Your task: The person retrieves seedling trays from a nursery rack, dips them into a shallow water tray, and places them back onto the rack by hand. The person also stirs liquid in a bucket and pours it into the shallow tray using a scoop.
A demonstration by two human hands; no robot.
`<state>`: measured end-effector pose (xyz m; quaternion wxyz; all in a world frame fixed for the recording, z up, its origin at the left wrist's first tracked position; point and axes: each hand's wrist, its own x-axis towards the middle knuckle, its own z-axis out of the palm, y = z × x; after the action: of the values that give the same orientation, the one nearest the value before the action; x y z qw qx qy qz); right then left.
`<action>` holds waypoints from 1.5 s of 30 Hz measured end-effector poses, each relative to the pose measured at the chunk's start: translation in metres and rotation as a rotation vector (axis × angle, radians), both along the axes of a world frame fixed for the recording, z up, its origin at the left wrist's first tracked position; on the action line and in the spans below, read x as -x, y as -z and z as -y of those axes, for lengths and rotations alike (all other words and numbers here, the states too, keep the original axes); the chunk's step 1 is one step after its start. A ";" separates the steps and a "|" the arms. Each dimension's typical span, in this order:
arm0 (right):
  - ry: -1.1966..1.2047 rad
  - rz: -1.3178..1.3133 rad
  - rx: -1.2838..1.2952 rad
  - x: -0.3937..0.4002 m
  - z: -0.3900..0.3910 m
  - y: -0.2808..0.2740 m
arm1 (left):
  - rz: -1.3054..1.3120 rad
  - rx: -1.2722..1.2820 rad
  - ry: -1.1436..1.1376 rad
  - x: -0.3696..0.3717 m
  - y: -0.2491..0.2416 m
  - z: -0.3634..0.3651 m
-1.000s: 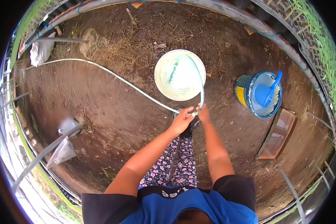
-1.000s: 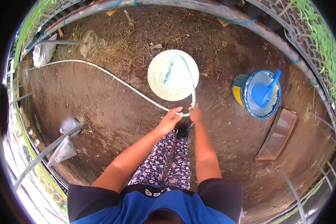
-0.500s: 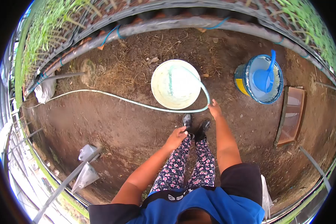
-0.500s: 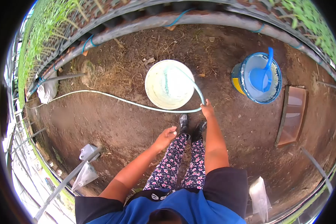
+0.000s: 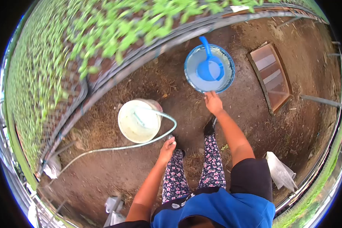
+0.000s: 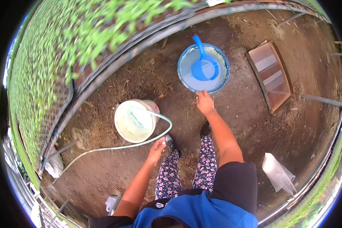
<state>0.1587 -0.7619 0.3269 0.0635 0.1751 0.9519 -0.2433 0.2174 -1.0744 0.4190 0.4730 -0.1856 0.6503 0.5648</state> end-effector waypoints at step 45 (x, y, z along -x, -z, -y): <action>-0.189 0.554 -0.421 0.108 -0.134 0.188 | -0.180 0.319 0.104 0.138 0.145 -0.178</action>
<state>0.0504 -0.6275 0.1389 0.3041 0.1548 0.9397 0.0218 0.0792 -0.8960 0.2741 0.4062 -0.1728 0.7799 0.4437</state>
